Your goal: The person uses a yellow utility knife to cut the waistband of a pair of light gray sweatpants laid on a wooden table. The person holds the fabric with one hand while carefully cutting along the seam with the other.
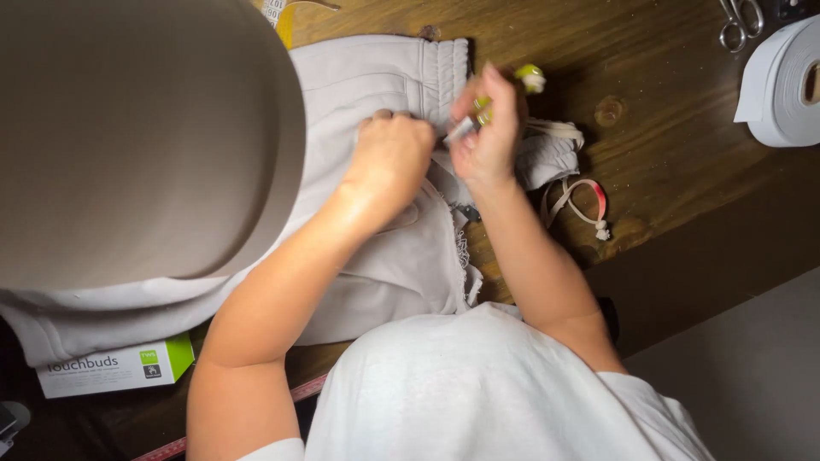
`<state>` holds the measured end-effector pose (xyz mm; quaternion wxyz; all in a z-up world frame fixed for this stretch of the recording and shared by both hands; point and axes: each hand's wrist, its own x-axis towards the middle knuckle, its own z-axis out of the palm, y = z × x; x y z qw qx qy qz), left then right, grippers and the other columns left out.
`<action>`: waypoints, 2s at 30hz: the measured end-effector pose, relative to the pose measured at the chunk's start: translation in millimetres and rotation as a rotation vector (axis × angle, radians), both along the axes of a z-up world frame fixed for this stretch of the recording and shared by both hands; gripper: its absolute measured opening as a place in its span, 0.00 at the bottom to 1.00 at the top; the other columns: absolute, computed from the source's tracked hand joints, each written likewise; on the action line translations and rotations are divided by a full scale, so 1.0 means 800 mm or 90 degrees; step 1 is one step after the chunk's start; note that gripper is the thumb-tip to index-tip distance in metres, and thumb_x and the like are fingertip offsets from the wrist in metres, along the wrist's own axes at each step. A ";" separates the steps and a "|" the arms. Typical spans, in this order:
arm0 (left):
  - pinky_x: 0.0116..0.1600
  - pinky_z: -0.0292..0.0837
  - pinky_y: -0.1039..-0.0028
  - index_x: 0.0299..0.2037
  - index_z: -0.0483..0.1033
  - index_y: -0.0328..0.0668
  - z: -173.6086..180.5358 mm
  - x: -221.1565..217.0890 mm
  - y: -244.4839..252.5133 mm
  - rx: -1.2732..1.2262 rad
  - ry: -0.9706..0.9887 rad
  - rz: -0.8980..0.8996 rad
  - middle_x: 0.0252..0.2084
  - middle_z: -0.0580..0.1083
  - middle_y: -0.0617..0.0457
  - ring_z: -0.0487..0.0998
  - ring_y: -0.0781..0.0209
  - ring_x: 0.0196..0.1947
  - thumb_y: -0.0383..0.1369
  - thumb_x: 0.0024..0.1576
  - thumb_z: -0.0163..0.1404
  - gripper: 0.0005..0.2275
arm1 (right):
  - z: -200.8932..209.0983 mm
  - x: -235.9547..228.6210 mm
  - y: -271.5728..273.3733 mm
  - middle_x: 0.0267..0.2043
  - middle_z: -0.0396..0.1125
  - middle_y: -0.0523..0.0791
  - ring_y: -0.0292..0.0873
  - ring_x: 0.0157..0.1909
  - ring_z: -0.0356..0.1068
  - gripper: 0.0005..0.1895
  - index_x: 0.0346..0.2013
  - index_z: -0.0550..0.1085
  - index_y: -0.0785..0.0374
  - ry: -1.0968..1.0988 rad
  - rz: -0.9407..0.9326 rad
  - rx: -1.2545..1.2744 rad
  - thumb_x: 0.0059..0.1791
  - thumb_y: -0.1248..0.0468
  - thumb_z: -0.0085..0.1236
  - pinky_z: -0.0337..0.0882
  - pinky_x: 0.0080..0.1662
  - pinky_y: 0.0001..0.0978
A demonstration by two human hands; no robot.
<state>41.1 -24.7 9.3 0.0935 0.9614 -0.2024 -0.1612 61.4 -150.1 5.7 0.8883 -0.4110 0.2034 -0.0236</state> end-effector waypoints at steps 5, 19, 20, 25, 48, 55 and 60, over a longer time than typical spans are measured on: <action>0.40 0.66 0.58 0.30 0.71 0.37 0.027 -0.019 0.054 -0.501 -0.009 0.031 0.29 0.72 0.45 0.73 0.43 0.32 0.27 0.58 0.47 0.05 | 0.017 -0.003 -0.012 0.11 0.58 0.43 0.34 0.08 0.44 0.21 0.12 0.63 0.56 0.032 -0.099 -0.059 0.45 0.53 0.57 0.38 0.14 0.25; 0.45 0.69 0.67 0.35 0.76 0.38 0.017 -0.025 0.061 -0.643 -0.014 0.088 0.33 0.74 0.52 0.74 0.53 0.35 0.27 0.58 0.48 0.04 | 0.014 -0.030 0.007 0.16 0.65 0.48 0.37 0.10 0.52 0.14 0.29 0.61 0.61 -0.127 0.000 -0.468 0.54 0.59 0.52 0.50 0.15 0.24; 0.46 0.69 0.67 0.35 0.76 0.39 0.015 -0.023 0.060 -0.644 -0.015 0.078 0.34 0.75 0.53 0.74 0.53 0.36 0.28 0.58 0.48 0.04 | 0.015 -0.030 0.008 0.15 0.64 0.48 0.37 0.09 0.50 0.14 0.28 0.61 0.60 -0.123 -0.022 -0.450 0.53 0.59 0.52 0.47 0.14 0.25; 0.46 0.68 0.66 0.35 0.76 0.42 0.003 -0.024 0.056 -0.645 -0.025 0.086 0.33 0.74 0.54 0.74 0.53 0.36 0.30 0.58 0.48 0.04 | 0.022 -0.032 0.009 0.16 0.65 0.47 0.36 0.08 0.49 0.14 0.28 0.62 0.60 -0.094 -0.012 -0.461 0.53 0.58 0.51 0.46 0.12 0.24; 0.43 0.74 0.60 0.34 0.76 0.41 0.009 -0.024 0.058 -0.717 -0.020 0.108 0.29 0.70 0.46 0.75 0.43 0.35 0.29 0.61 0.50 0.05 | -0.009 -0.041 0.008 0.18 0.68 0.54 0.36 0.10 0.61 0.14 0.27 0.66 0.67 -0.381 -0.039 -0.409 0.53 0.74 0.60 0.58 0.14 0.21; 0.44 0.73 0.58 0.34 0.76 0.40 0.022 -0.026 0.062 -0.718 -0.006 0.116 0.29 0.70 0.45 0.75 0.42 0.35 0.29 0.61 0.50 0.04 | -0.004 -0.044 0.005 0.18 0.67 0.55 0.35 0.09 0.60 0.14 0.26 0.65 0.67 -0.382 -0.026 -0.380 0.53 0.75 0.60 0.58 0.14 0.21; 0.45 0.74 0.57 0.39 0.76 0.36 0.035 -0.025 0.062 -0.642 -0.002 0.106 0.30 0.71 0.41 0.75 0.38 0.36 0.28 0.64 0.50 0.04 | -0.002 -0.036 0.004 0.16 0.65 0.51 0.32 0.09 0.56 0.13 0.29 0.64 0.64 -0.381 -0.075 -0.352 0.56 0.72 0.54 0.54 0.14 0.20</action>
